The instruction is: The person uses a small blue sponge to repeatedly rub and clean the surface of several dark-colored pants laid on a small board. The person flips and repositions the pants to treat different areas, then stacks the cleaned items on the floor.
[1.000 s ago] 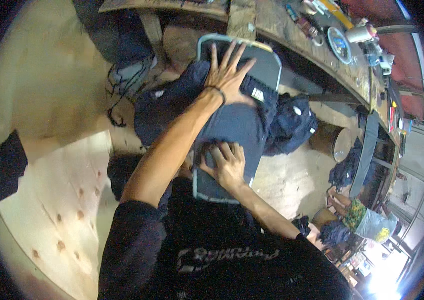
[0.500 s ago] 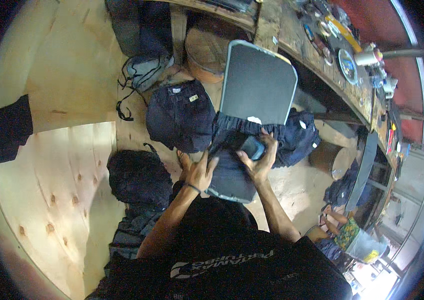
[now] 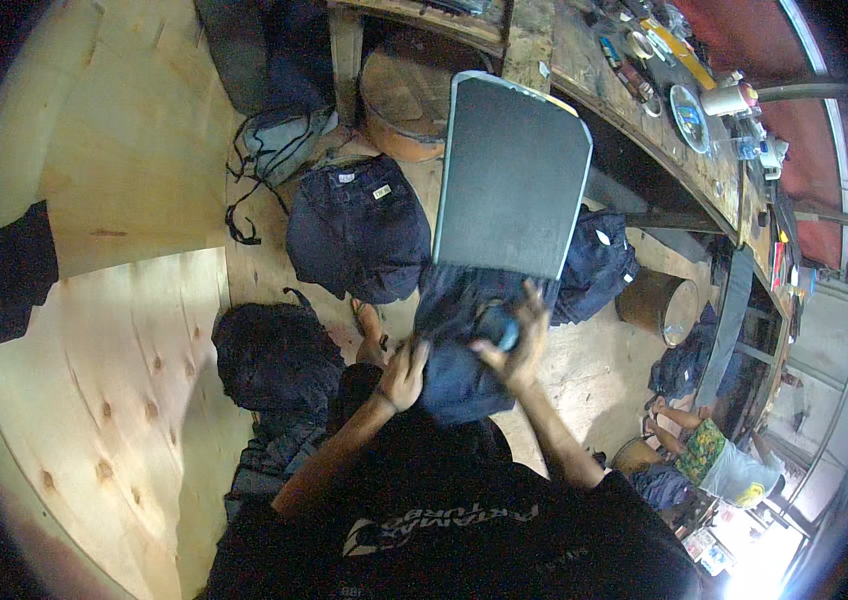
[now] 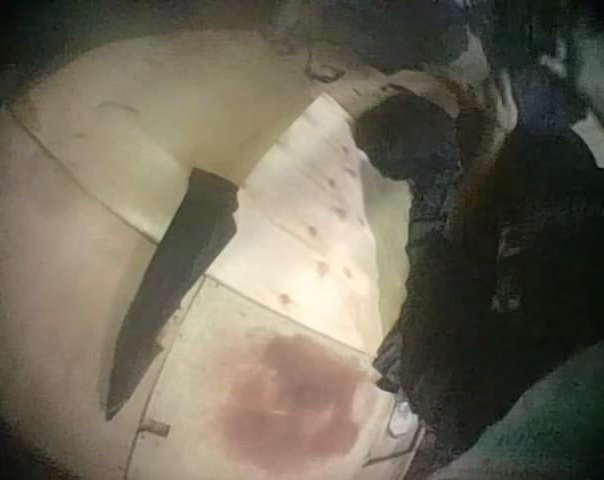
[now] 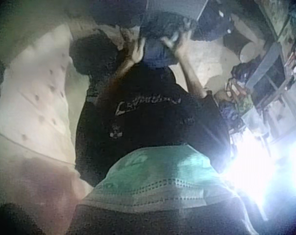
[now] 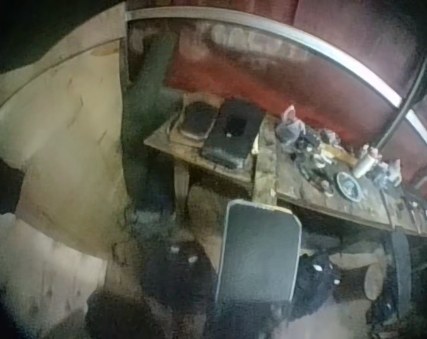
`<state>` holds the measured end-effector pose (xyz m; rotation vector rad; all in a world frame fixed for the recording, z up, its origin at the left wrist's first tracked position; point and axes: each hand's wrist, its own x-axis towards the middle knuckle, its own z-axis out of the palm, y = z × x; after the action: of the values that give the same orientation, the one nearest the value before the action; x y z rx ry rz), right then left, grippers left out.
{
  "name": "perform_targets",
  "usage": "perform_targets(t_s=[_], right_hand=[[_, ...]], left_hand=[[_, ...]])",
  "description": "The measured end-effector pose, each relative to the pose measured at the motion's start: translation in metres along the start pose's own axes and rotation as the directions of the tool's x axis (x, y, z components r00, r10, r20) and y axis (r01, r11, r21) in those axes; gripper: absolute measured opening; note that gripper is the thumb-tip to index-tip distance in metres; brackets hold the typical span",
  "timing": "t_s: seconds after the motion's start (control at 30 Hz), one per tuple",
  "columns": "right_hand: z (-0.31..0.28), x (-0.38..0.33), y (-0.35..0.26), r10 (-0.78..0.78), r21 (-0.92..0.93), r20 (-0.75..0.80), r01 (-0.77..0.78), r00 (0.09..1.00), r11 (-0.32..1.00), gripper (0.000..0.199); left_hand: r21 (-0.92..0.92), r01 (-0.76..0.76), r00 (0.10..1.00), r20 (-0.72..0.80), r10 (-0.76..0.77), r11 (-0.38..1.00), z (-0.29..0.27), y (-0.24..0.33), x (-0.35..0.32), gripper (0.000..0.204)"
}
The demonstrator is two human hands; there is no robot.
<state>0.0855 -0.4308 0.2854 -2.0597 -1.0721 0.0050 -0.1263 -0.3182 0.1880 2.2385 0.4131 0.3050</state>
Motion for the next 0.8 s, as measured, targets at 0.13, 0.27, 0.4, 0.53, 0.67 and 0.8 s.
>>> perform_targets(t_s=[0.13,0.27,0.4,0.53,0.67,0.8], right_hand=[[0.072,0.045,-0.07,-0.095,-0.033,0.097,0.099,0.991,0.995,0.086],[0.094,0.127,-0.09,-0.134,0.189,0.089,0.115,0.987,0.975,0.084],[0.011,0.099,-0.063,0.061,0.035,-0.372,-0.052,0.926,0.998,0.091],[-0.02,0.067,0.032,0.259,-0.229,-0.386,-0.364,0.885,0.903,0.079],[0.028,0.173,0.14,0.119,-0.243,-0.365,-0.218,0.923,0.945,0.079],[0.017,0.297,0.161,0.002,-0.209,-0.439,-0.104,0.899,0.972,0.06]], left_hand=[[-0.063,0.186,0.978,-0.085,-0.191,0.98,-0.031,-0.052,-0.026,0.052],[-0.273,0.456,0.801,-0.289,-0.524,0.847,-0.086,-0.053,0.058,0.04],[-0.152,0.14,0.958,-0.231,-0.173,0.978,-0.087,0.048,0.118,0.096],[0.221,0.439,0.895,-0.022,-0.445,0.871,-0.067,0.104,0.185,0.139],[0.335,0.418,0.904,-0.244,-0.351,0.844,-0.057,0.073,0.288,0.149],[0.455,0.188,0.966,-0.247,-0.079,0.87,-0.054,0.054,0.353,0.15]])
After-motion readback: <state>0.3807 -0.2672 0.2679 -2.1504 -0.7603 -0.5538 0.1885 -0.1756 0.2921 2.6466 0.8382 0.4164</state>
